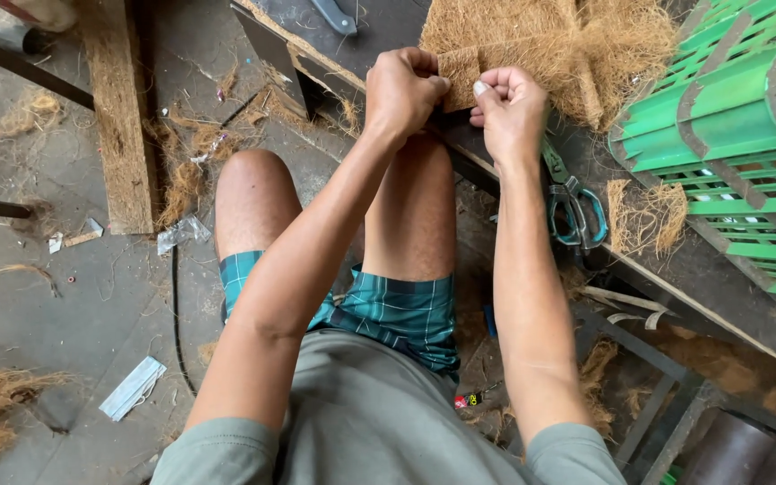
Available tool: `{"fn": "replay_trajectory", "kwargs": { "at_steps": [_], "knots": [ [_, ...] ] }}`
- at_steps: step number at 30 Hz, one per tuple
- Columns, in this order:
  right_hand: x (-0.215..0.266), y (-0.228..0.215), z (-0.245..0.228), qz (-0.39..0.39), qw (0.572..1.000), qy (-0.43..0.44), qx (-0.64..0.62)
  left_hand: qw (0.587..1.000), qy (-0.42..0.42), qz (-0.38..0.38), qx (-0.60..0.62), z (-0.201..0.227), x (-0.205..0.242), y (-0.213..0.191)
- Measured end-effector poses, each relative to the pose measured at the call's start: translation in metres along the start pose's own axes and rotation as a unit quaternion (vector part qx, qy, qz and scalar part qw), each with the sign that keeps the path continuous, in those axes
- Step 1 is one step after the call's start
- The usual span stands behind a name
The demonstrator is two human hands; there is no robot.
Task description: The person uses shears to cut a sheet of brown fibrous material into small rectangular pieces on a workbench. The person repeatedly positions the material, cuts strips, and trims them into smaller squares, placing the finished pieces aside.
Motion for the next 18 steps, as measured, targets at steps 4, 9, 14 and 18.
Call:
{"fn": "replay_trajectory", "kwargs": {
  "at_steps": [4, 9, 14, 18],
  "knots": [
    [0.02, -0.016, -0.012, -0.008, 0.999, -0.043, 0.028, 0.998, 0.04, 0.011, 0.037, 0.008, 0.013, -0.006],
    [0.028, -0.041, 0.005, 0.018, 0.994, -0.034, -0.1, 0.963, 0.134, -0.036, 0.231, -0.003, 0.016, -0.013],
    [0.051, -0.038, -0.017, -0.086, 0.927, 0.129, -0.342, 0.91, 0.171, -0.079, 0.37, 0.011, 0.041, -0.032],
    [0.054, -0.009, -0.012, -0.077, 0.909, 0.073, -0.403, 0.906, 0.194, -0.097, 0.364, 0.01, 0.052, -0.031]
  ]
}}
Point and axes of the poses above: each hand's wrist, its own x-axis away from the middle knuckle, its own y-axis out of the palm, z = x × y, the point moved 1 cm from there along -x, towards the middle knuckle, and after that the axes turned 5 degrees about -x, right-handed, at the moved point
